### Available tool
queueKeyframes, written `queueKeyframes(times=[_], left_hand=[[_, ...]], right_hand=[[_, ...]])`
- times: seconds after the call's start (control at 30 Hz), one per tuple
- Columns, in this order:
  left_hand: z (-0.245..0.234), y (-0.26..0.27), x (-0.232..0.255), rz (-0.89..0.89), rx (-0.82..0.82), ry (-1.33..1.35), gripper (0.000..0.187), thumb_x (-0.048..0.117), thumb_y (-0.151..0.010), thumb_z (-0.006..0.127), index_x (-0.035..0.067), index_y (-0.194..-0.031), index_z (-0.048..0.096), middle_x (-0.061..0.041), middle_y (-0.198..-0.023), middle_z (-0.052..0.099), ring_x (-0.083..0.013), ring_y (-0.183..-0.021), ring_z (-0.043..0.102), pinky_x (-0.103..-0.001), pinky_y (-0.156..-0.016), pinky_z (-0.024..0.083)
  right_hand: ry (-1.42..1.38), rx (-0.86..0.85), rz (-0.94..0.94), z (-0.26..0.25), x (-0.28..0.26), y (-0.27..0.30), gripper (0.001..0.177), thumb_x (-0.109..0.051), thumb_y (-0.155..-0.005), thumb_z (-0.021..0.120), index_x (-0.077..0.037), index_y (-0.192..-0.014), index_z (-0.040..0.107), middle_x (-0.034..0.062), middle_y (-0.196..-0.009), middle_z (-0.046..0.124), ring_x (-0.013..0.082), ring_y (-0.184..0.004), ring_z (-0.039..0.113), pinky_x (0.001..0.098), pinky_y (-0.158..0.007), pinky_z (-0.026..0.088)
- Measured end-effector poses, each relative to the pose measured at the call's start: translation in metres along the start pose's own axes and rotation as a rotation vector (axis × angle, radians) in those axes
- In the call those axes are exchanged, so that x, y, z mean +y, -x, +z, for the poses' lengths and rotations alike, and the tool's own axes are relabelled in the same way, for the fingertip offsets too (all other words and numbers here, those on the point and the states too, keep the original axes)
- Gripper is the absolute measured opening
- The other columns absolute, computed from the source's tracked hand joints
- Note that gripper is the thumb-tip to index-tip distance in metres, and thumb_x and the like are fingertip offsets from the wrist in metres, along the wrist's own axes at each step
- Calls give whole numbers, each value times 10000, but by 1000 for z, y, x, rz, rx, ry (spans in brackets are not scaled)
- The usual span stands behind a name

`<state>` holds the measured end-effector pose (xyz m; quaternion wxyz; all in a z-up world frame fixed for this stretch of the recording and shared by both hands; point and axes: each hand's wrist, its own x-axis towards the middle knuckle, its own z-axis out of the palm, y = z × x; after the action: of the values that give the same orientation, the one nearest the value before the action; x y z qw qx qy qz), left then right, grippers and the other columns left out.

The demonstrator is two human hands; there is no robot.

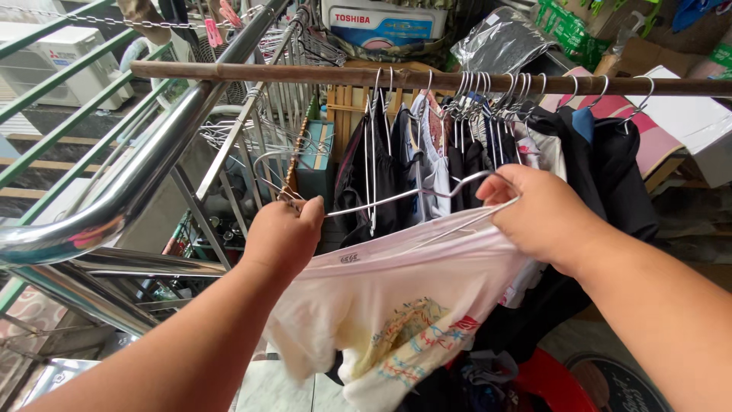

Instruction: The person hangs various garments, including shorts and underwear, onto a clothes rack using hangers. They retrieve items from a red basin, place them on hangers, and hang them on the rack.

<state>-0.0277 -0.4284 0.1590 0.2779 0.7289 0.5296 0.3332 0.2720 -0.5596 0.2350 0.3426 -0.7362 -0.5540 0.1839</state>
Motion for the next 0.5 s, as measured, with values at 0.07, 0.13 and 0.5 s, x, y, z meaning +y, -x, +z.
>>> queueKeyframes(times=[0.07, 0.13, 0.5], left_hand=[[-10, -3, 6, 42, -9, -121, 486, 433, -949, 502, 68, -698, 700, -176, -653, 659, -401, -690, 635, -494, -687, 510], [-18, -5, 12, 77, -21, -223, 496, 436, -960, 488, 73, -698, 700, -181, -684, 666, -413, -725, 636, -513, -701, 512], [-43, -9, 26, 128, 63, -536, 503, 444, -978, 434, 128, -769, 766, -171, -752, 701, -408, -781, 681, -520, -758, 548]], right_hand=[[227, 25, -99, 0, 7, 2, 262, 7, -734, 663, -46, -989, 691, 74, -926, 769, 192, -905, 743, 361, -802, 555], [443, 43, -24, -1, 8, 5, 241, -57, -731, 724, -62, -969, 689, 101, -897, 749, 249, -874, 725, 386, -782, 556], [480, -95, 328, 1, -7, 3, 96, -166, -874, 675, -70, -875, 686, 117, -740, 738, 213, -568, 730, 391, -583, 571]])
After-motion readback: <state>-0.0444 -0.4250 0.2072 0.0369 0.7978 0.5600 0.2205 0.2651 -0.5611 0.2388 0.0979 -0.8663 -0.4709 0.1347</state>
